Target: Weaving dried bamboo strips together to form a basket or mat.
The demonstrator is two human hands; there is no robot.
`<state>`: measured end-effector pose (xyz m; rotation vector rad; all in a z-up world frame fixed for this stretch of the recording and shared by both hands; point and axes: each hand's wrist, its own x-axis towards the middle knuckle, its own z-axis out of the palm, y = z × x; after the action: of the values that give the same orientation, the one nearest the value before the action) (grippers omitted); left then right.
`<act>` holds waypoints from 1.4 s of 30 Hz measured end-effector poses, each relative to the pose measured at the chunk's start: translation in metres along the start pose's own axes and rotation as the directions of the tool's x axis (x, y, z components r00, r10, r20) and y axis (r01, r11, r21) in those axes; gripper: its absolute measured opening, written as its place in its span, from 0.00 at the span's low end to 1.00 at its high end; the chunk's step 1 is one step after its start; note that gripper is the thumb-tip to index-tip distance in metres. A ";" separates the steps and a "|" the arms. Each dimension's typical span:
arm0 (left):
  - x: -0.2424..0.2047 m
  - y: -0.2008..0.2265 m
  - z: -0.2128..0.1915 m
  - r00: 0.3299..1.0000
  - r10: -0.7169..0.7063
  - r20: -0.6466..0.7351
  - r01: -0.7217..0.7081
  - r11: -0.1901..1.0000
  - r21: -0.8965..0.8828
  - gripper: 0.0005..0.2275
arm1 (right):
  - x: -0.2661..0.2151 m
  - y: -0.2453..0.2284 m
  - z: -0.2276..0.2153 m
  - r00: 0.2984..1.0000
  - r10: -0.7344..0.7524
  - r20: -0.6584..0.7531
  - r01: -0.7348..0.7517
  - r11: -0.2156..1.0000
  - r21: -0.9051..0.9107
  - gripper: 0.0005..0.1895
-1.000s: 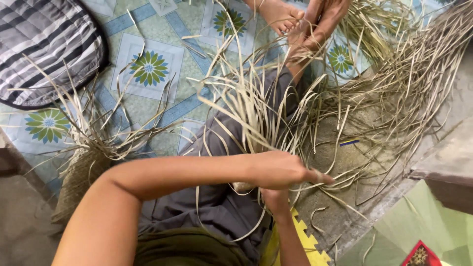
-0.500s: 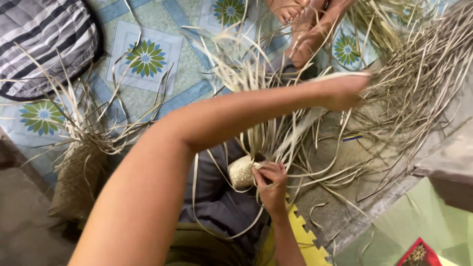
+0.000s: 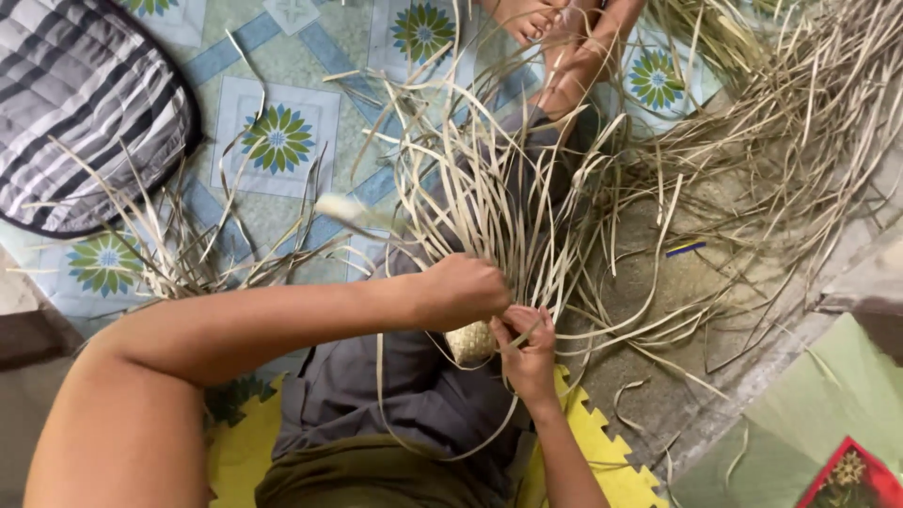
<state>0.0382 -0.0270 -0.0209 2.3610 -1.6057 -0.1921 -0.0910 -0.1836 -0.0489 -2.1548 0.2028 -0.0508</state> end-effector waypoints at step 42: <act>0.045 -0.021 0.047 0.941 0.320 0.112 -0.255 0.886 -0.386 0.07 | -0.016 0.022 0.024 0.908 -0.196 -0.371 0.181 0.981 -0.076 0.09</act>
<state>0.0612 -0.0685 -0.0699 1.8412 -1.7944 -0.5938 -0.1071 -0.1728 -0.0795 -2.1826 0.2163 -0.5816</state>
